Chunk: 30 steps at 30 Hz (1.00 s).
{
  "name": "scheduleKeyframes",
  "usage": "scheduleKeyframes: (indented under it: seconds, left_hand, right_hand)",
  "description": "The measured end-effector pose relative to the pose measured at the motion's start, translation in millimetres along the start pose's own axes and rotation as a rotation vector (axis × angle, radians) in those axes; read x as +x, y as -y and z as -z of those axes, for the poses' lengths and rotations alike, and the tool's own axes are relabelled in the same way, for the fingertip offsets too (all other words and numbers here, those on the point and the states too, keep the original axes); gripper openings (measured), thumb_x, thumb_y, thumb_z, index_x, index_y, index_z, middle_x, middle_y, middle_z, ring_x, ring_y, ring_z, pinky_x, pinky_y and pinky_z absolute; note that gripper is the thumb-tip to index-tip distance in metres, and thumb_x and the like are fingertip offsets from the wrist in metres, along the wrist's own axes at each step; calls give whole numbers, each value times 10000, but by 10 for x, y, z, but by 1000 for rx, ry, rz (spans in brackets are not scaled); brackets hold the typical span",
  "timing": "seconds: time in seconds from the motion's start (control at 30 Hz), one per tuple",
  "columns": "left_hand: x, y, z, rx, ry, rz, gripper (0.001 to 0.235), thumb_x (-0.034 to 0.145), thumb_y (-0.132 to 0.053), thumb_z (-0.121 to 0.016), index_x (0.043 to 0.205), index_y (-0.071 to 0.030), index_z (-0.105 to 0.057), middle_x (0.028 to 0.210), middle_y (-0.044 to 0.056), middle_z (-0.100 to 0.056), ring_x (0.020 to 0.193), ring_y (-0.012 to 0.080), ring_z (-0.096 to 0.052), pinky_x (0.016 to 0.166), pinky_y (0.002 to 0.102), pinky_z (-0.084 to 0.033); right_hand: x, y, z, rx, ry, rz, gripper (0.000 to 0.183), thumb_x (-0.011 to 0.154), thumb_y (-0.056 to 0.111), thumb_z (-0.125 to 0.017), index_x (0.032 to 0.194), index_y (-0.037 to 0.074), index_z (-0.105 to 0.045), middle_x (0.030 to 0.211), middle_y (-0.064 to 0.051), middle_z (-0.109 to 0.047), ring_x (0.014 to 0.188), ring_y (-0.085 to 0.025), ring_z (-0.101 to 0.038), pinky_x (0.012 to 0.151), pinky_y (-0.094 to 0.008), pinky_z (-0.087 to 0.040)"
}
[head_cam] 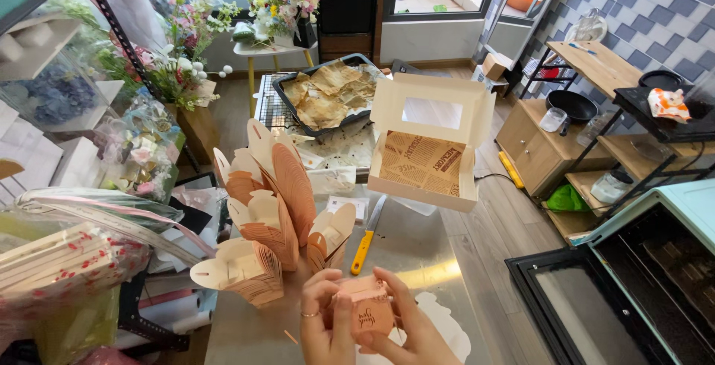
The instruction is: The person folds flat, pre-cut paper pieces into small, upright paper boxes. They repeatedly pick up a flat piece, fold it into a box shape, and place it into a growing stack on the table. The process continues throughout the clip.
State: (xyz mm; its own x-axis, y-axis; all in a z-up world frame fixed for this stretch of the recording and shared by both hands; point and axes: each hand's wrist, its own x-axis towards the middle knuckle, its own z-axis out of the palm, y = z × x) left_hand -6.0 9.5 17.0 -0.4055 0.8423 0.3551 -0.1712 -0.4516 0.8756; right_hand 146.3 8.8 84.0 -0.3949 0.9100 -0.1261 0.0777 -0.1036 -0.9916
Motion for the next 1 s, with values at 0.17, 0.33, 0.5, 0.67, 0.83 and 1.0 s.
scheduleKeyframes:
  seconds: [0.17,0.33,0.5,0.67,0.83,1.0]
  left_hand:
    - [153,110,225,353,-57,-64,284,933,-141,-658,1172,-11,-575,1336,155,-597,1165,250,-645,999,367,-535]
    - [239,302,332,624,-108,24,605,763,-178,-800,1267,-18,-505,1392,159,-537,1236,303,-578,1044,404,-473]
    - [307,417,360,721,-9,25,959,718,-208,-865,1485,-17,-323,1538,220,-393,1409,376,-396,1118,469,-338]
    - [462,429,330,744,43,186,1099,710,-214,-877,1580,-68,-222,1555,169,-390,1405,333,-425,1113,412,-361]
    - [657,439,299,724,43,186,1129,650,-85,-867,1594,-112,-249,1513,137,-460,1356,315,-488,1090,372,-403]
    - [782,568,324,605,43,67,935,696,22,-795,1517,-44,-353,1459,188,-539,1343,336,-535,1093,395,-413]
  right_hand:
    - [379,641,391,-493,-149,379,761,794,178,-880,1440,172,-478,1230,-37,-698,1064,-172,-741,878,-299,-602]
    - [1010,1354,303,-1474,24,972,535,734,181,-759,1258,171,-648,1177,-47,-655,1088,-245,-628,902,-398,-497]
    - [1443,1343,-165,-2058,486,786,215,921,189,-640,1134,161,-660,1162,-26,-624,1180,-229,-569,978,-403,-436]
    - [1628,1285,-345,-1760,371,1073,560,801,197,-691,1353,252,-622,1198,-64,-645,1168,-266,-579,995,-455,-400]
    - [1466,1430,-50,-1505,287,786,740,646,341,-837,1315,119,-613,1228,-78,-648,1254,-275,-545,1111,-454,-341]
    - [1378,1208,69,-1595,355,763,389,633,215,-828,996,139,-709,1135,-20,-687,1198,-266,-580,1106,-546,-249]
